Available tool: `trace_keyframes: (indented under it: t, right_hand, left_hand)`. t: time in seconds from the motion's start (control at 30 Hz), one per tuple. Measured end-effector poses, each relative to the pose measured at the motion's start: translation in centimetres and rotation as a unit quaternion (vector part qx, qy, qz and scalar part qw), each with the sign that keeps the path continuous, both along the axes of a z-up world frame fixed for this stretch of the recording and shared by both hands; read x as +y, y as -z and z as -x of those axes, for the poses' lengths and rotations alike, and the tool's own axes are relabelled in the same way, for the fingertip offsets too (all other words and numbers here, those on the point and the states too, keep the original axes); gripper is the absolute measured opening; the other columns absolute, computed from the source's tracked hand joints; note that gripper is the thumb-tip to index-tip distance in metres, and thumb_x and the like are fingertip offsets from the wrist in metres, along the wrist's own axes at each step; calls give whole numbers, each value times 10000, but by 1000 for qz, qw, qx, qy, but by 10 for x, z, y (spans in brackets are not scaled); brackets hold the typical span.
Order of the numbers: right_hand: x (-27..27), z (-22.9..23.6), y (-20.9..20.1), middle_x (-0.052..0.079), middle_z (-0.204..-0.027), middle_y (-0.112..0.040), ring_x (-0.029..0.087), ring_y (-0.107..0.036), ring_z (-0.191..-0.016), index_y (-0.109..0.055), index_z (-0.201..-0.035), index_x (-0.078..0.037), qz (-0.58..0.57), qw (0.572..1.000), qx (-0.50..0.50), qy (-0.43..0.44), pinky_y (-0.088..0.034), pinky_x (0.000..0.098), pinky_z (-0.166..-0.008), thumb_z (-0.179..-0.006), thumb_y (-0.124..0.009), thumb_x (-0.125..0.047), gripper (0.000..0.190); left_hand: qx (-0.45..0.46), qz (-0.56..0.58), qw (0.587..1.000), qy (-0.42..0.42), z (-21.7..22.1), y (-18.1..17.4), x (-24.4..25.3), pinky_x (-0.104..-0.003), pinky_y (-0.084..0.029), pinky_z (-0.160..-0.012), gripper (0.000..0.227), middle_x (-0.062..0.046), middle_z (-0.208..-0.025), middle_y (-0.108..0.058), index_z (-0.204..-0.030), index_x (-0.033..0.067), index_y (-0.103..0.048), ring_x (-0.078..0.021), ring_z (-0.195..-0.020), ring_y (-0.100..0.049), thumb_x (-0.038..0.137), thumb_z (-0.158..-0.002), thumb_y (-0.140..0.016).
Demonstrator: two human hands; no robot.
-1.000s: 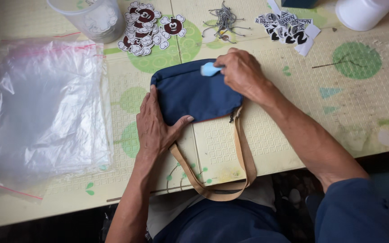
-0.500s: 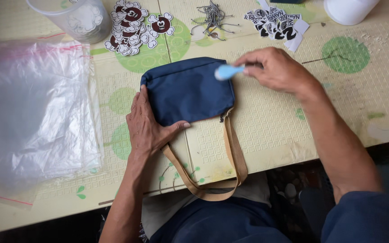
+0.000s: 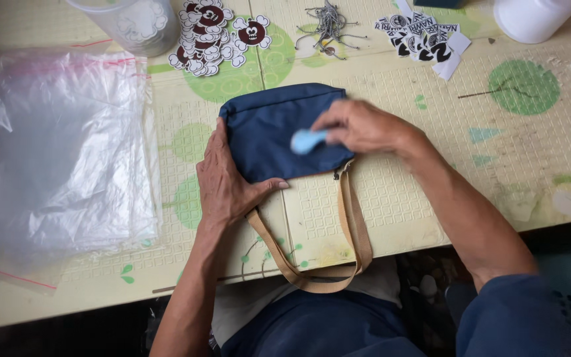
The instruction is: The person wipes a blue pouch with a cloth, attaches a sticker to the pouch, and places the pouch into a plastic bag.
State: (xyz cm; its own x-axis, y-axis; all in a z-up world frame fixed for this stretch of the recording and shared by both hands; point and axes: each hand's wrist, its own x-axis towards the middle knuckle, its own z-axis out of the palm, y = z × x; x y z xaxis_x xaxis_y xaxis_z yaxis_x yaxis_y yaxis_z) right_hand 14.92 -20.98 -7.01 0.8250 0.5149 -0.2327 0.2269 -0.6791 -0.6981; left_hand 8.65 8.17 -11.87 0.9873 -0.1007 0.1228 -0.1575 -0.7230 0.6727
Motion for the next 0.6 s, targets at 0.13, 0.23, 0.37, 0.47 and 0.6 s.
trace_keyframes:
  t: [0.13, 0.23, 0.37, 0.47, 0.6]
  right_hand:
    - [17, 4, -15, 107, -941, -707, 237, -624, -890, -831, -1159, -149, -24, 985, 161, -60, -490, 395, -878, -925, -691, -71, 284]
    - [16, -13, 7, 206, -1022, -657, 330, -650, -945, -737, -1256, -65, -46, 993, -100, 31, -501, 451, -854, -990, -674, -76, 274]
    - [38, -1, 5, 158, -1008, -698, 292, -673, -923, -770, -1207, -110, -29, 997, -7, -68, -523, 427, -882, -940, -693, -85, 279]
    - [47, -6, 3, 160, -1014, -708, 271, -675, -922, -776, -1197, -110, -76, 991, 55, -97, -522, 423, -896, -925, -690, -83, 286]
    - [38, -41, 69, 93, -1029, -627, 259, -666, -929, -734, -1268, -185, -20, 980, -183, 76, -524, 369, -848, -1005, -663, -160, 274]
  left_hand:
    - [-6, 2, 1000, 3, -3, 3, 3, -509, -331, -1118, 1634, -183, -1623, -381, -1648, 93, -84, -361, -1513, -339, 745, -425, -949]
    - [-13, 24, 1000, 13, -3, 7, 6, -495, -331, -1125, 1698, -175, -1640, -369, -1649, 92, -51, -332, -1506, -369, 735, -377, -975]
    - [-24, 66, 997, 14, -4, 21, 13, -456, -318, -1131, 1575, -164, -1667, -350, -1640, 83, 80, -301, -1495, -412, 907, -537, -685]
    - [-31, 106, 993, 29, -3, 27, 16, -419, -295, -1124, 1288, -161, -1676, -353, -1636, 104, 143, -304, -1503, -413, 960, -796, -325]
    - [-45, 137, 989, 39, -2, 31, 20, -405, -294, -1122, 1118, -160, -1688, -334, -1642, 118, 152, -349, -1473, -445, 913, -875, -24]
